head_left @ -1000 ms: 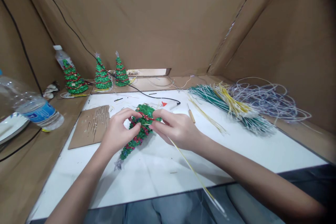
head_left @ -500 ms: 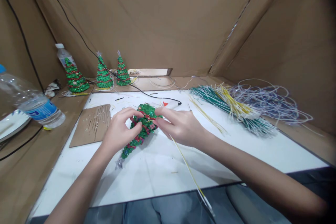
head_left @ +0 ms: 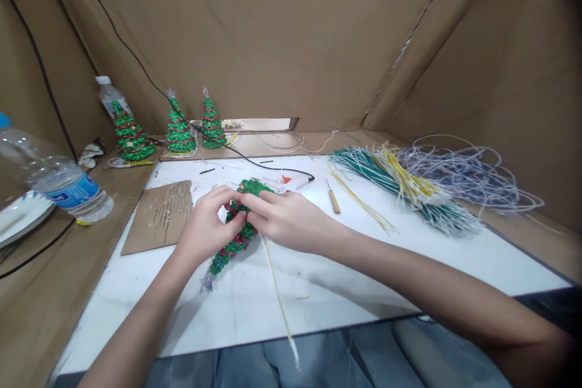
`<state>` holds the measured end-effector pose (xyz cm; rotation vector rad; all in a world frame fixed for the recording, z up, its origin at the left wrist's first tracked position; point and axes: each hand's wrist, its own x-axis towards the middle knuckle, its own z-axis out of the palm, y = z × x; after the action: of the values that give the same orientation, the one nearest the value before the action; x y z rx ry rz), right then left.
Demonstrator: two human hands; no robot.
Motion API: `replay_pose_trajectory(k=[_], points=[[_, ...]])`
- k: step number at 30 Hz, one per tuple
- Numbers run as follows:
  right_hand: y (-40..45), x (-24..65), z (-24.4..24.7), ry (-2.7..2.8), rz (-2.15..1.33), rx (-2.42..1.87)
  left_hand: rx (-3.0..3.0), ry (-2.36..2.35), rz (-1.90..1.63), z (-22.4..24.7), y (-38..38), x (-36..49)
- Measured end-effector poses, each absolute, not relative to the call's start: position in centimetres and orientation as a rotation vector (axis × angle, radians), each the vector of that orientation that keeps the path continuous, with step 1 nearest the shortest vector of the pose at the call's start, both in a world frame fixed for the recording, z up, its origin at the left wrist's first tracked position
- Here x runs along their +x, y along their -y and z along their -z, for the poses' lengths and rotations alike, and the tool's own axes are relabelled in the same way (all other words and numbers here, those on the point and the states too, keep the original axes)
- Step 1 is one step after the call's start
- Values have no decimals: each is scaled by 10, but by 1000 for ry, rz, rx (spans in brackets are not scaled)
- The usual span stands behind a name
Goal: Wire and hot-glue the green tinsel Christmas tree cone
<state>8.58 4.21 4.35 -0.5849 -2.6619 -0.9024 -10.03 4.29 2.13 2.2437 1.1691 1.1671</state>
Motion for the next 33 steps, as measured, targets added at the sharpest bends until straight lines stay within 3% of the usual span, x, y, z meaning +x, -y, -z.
replay_pose_trajectory(k=[3,10,19,25,33], points=[[-49,85,-41,2707,705,-744,2263,-1155,-1156,-24,-41,-101],[-57,84,-41,2547,-162,-1046,2478,-832,-1226,-24,-25,-95],[-68,96,-55,2394,-350,-1027,2529,-666,-1266,-27,-26,-96],[-104,121,-60,2121,-988,-1331,2473,-740,-1143,-35,-29,-101],[-147,122,-36,2241,-1712,-1025,2500,-778,-1012,-32,-34,-103]])
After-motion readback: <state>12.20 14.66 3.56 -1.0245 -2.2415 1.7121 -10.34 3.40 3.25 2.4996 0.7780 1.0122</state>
